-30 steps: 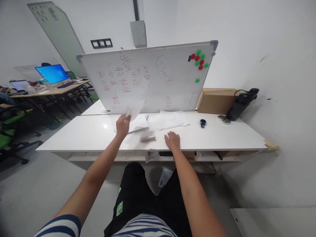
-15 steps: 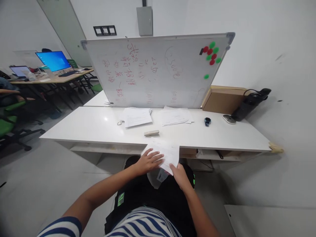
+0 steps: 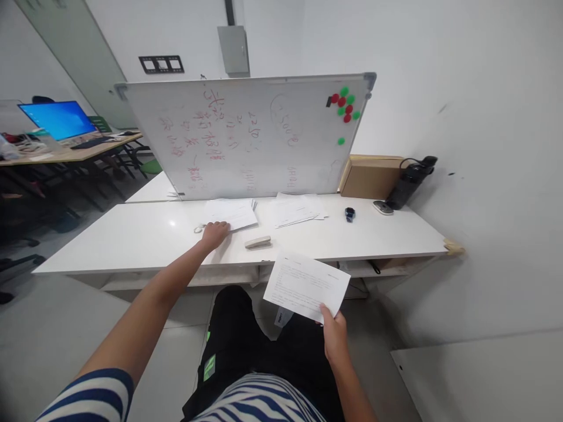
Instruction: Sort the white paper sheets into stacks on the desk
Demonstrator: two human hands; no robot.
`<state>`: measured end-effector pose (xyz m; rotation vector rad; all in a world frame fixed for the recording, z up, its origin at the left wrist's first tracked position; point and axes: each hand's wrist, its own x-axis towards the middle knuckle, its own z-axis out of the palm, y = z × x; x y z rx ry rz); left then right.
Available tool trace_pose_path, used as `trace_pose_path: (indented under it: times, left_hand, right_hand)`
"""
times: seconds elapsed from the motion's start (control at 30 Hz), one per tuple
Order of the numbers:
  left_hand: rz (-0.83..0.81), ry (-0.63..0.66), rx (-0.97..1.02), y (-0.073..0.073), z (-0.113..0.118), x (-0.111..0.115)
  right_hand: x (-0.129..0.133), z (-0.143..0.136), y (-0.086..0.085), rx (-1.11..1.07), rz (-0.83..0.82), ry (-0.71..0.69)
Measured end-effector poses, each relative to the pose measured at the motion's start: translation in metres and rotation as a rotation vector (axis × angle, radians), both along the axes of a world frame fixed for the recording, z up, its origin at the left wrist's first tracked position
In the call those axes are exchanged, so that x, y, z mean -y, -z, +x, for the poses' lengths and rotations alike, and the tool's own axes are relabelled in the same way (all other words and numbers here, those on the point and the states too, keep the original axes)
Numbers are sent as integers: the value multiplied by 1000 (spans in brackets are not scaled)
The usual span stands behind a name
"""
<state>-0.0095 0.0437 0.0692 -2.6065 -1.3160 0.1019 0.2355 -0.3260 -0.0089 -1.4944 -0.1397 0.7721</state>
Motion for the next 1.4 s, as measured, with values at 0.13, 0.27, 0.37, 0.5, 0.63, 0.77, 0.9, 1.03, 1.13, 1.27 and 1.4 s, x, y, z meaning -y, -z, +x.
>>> trace_pose_path:
  times: [0.13, 0.27, 0.37, 0.5, 0.63, 0.77, 0.9, 1.03, 1.13, 1.27, 1.4]
  left_hand:
    - [16, 1, -11, 4, -1, -3]
    - [-6, -69, 44, -5, 1, -8]
    - [3, -123, 101, -14, -1, -14]
    - [62, -171, 165, -30, -7, -25]
    - [86, -229, 202, -42, -6, -38]
    - [92, -236, 267, -41, 1, -42]
    - [75, -273, 327, -32, 7, -37]
    - [32, -319, 396, -23, 3, -35]
    - [37, -344, 448, -21, -2, -33]
    - [118, -295, 514, -26, -4, -25]
    - [249, -62, 587, -45, 0, -2]
  right_hand:
    - [0, 2, 3, 24, -6, -5]
    - [-1, 4, 6, 32, -14, -23]
    - [-2, 3, 5, 24, -17, -29]
    - [-2, 1, 4, 37, -19, -27]
    - [3, 1, 2, 75, -19, -24]
    - [9, 1, 0, 85, -37, 6]
    - [10, -4, -4, 88, -74, -2]
    - [8, -10, -7, 99, -98, -54]
    - [4, -11, -7, 109, -87, -56]
    - [-3, -7, -9, 106, -52, -67]
    - [-12, -2, -18, 67, -9, -107]
